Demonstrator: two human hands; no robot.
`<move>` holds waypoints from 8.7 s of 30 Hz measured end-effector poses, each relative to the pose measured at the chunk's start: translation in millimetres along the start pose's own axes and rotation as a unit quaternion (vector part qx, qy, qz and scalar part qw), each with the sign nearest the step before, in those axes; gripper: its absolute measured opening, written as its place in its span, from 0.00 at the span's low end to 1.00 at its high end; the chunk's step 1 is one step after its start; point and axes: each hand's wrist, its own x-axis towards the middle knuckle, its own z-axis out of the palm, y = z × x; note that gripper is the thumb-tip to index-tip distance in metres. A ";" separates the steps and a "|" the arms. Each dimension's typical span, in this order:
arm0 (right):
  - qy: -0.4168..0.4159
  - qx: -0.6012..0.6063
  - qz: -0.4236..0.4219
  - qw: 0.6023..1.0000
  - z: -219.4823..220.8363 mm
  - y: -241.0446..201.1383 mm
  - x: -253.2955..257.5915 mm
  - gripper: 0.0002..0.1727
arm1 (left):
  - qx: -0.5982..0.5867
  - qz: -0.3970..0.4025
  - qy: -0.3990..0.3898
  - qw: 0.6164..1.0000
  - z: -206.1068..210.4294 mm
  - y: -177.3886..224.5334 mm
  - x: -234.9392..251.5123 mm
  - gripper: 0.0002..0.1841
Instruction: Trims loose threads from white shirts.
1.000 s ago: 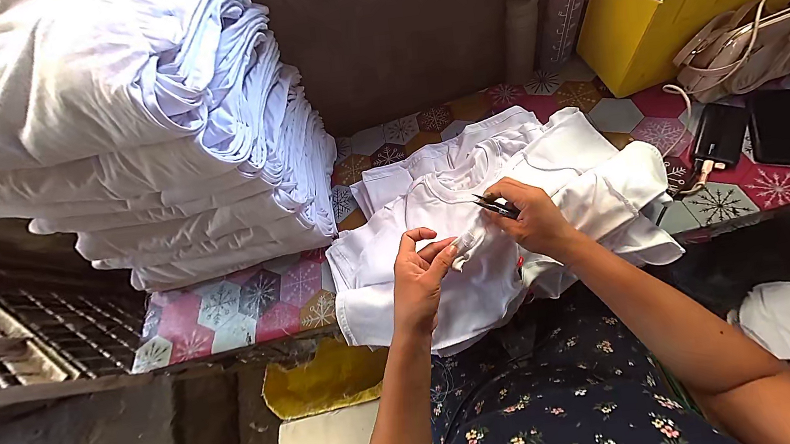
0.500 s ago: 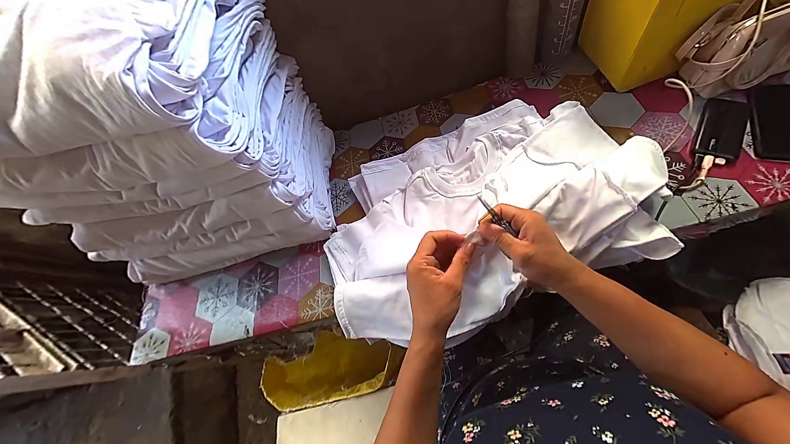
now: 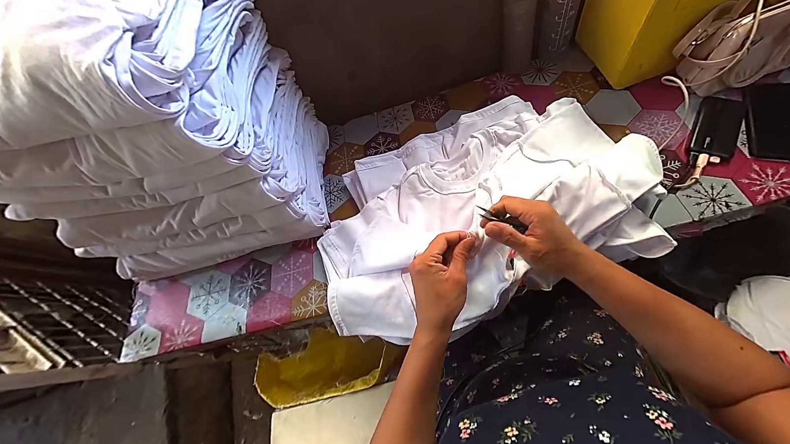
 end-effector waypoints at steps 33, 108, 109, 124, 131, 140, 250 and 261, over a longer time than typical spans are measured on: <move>0.069 0.383 0.278 0.878 31.6 -3.8 3.5 0.10 | 0.213 0.126 -0.026 0.969 -66.3 -16.8 -13.0 0.10; 0.016 0.145 0.099 0.984 21.1 -18.4 9.5 0.09 | -0.265 -0.120 0.051 0.955 16.9 -5.0 -2.9 0.14; 0.012 0.155 0.105 0.982 27.8 -17.7 14.7 0.06 | -0.262 -0.117 0.044 0.957 14.2 -5.1 -3.3 0.13; 0.026 -0.025 -0.044 0.998 6.6 -8.7 -42.3 0.10 | -0.344 -0.080 0.108 0.929 9.1 -3.4 -8.0 0.11; 0.114 -0.134 -0.202 0.963 32.0 -6.1 0.4 0.06 | -0.175 0.040 0.088 0.980 11.6 -12.1 -14.9 0.06; -0.106 -0.019 -0.061 0.992 8.4 9.2 -41.6 0.09 | -0.301 -0.105 0.094 0.943 11.1 -4.1 -4.8 0.11; 0.058 0.213 0.153 0.963 0.9 -2.0 -8.2 0.14 | -0.352 -0.165 0.061 0.919 24.1 3.3 2.4 0.08; 0.203 -0.176 -0.173 0.948 25.7 27.6 -28.3 0.18 | -0.406 -0.286 0.102 0.862 24.9 32.5 -5.0 0.10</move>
